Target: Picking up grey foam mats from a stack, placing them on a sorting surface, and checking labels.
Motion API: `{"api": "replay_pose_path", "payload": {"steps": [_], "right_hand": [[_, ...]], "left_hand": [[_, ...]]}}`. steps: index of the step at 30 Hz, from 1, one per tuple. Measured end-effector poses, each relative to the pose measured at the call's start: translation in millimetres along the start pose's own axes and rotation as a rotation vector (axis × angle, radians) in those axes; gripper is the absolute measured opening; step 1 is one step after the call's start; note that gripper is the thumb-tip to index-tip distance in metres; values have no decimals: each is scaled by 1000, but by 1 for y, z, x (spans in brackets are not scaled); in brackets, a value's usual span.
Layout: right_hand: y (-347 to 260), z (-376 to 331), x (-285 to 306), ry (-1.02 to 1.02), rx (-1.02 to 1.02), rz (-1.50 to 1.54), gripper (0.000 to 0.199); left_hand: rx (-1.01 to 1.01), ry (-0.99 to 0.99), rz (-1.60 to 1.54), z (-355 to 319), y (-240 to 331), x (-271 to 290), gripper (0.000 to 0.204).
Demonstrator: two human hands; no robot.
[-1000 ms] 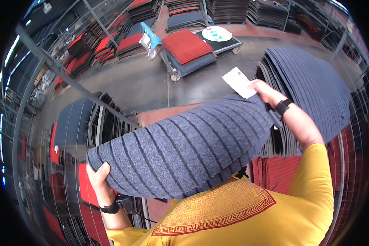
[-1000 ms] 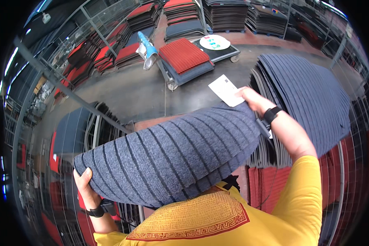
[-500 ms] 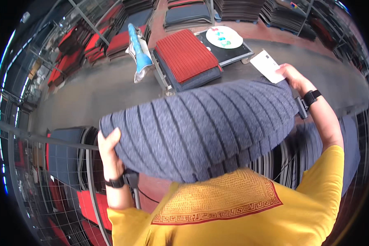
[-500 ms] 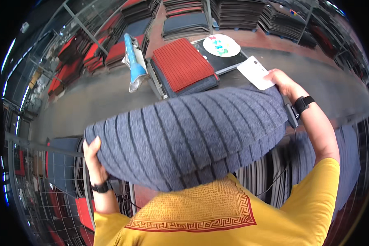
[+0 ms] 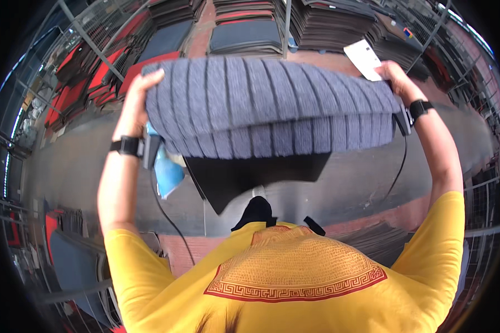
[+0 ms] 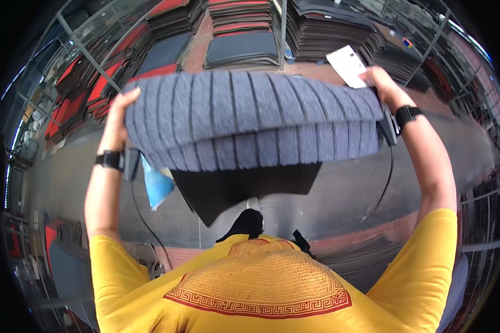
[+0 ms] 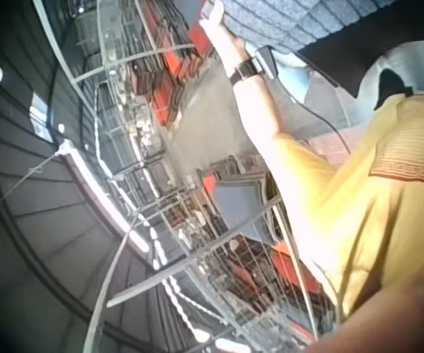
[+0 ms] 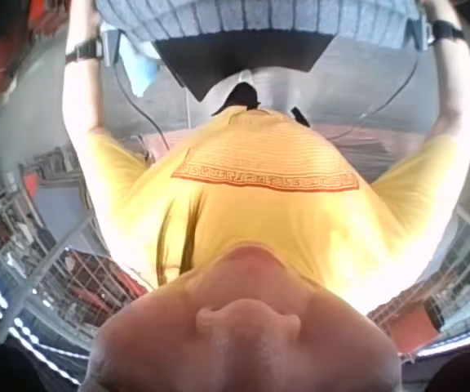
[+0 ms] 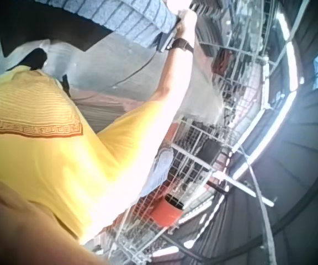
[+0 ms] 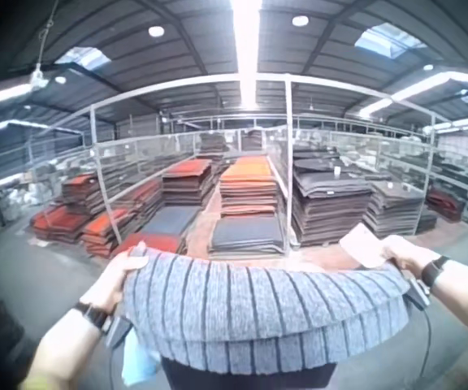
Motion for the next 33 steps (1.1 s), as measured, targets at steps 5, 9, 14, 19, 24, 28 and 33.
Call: {"api": "replay_pose_path", "payload": {"steps": [5,9,14,19,24,28,33], "right_hand": [[-137,133,-12,-29,127,209,33],[-163,297,-8,-143,196,482,28],[36,531,-85,-76,25,274,32],[276,755,-289,-359,-80,358,22],[537,895,-410,-70,22,-323,21],[622,957,-422,-242,-265,-29,15],[505,981,-528,-113,86,48,11]], "left_hand": [[-122,38,86,143,107,11,31],[-13,348,227,240,84,-7,43],[564,457,341,332,-157,46,54],[794,482,598,472,-513,144,36],[910,603,1042,538,-862,247,34],[1013,750,581,529,-952,284,41],[775,642,876,546,-947,305,73]]}}
Point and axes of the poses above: each hand's wrist, its own z-axis towards the middle knuckle, its own x-axis out of the back of the hand, y = z × x, the point moved 7 cm from there along z, towards the middle knuckle, and after that the axes turned 5 degrees about -x, right-handed, at the moved point
